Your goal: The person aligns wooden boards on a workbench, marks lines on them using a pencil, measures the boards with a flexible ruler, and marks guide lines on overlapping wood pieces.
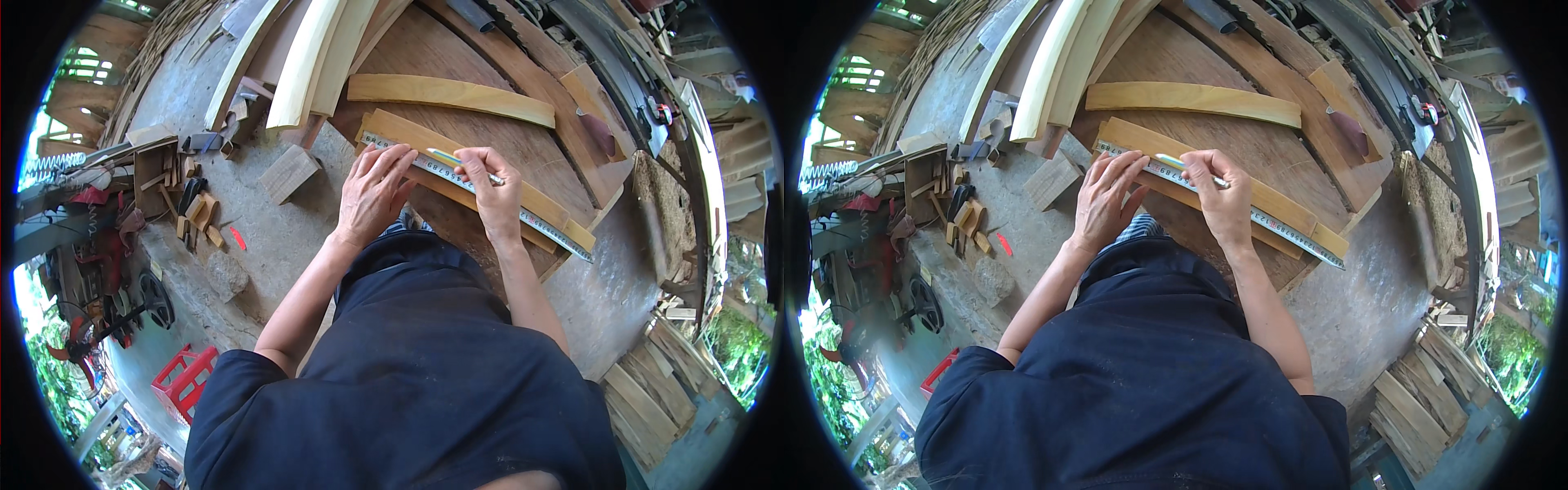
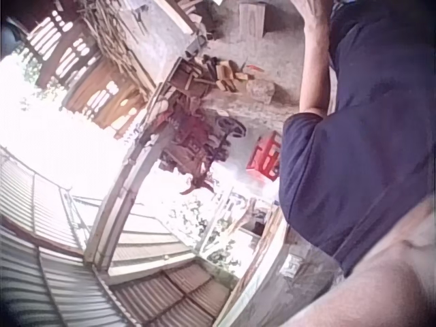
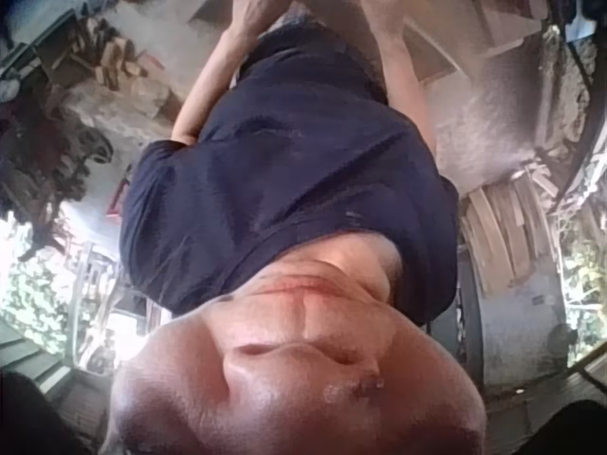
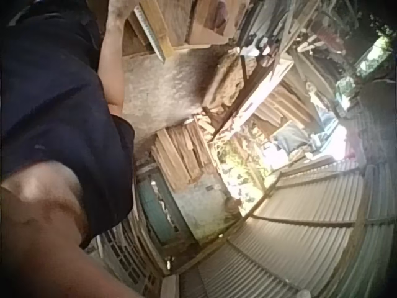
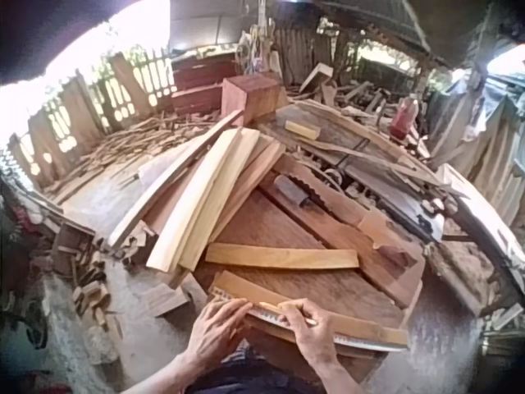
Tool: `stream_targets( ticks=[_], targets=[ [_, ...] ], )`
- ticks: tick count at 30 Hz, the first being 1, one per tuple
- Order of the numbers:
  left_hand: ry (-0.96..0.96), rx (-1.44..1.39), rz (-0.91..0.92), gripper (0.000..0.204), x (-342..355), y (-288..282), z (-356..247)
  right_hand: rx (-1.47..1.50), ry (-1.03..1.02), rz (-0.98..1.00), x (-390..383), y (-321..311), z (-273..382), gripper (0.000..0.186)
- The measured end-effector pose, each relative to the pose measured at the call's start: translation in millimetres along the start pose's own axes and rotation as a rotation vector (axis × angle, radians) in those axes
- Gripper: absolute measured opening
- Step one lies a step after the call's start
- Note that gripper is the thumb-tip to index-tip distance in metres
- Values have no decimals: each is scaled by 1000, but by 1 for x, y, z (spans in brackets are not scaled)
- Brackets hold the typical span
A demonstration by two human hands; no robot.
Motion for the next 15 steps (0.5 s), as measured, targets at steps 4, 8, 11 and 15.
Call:
stream_targets(
  ticks=[4,8,11,15],
  targets=[
    [21,-24,-23,42,1,-1,4,32,23,-3,5,3,-3,21],
    [24,-18,-47,39,0,-3,4,-206,-55,21,3,6,3,19],
    [30,-10,-60,38,2,-4,5,-250,-28,26,4,8,-2,18],
    [34,-14,-65,36,3,-4,4,-200,-94,9,7,14,0,18]
  ],
)
Point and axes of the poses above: each hand's wrist, its own x-axis towards the middle knuckle, its own y-axis out of the palm, z = x × y, the point moved 7 cm from there along x, towards the middle knuckle, and after that the axes turned 8 degrees about z, right-handed, at the moved point
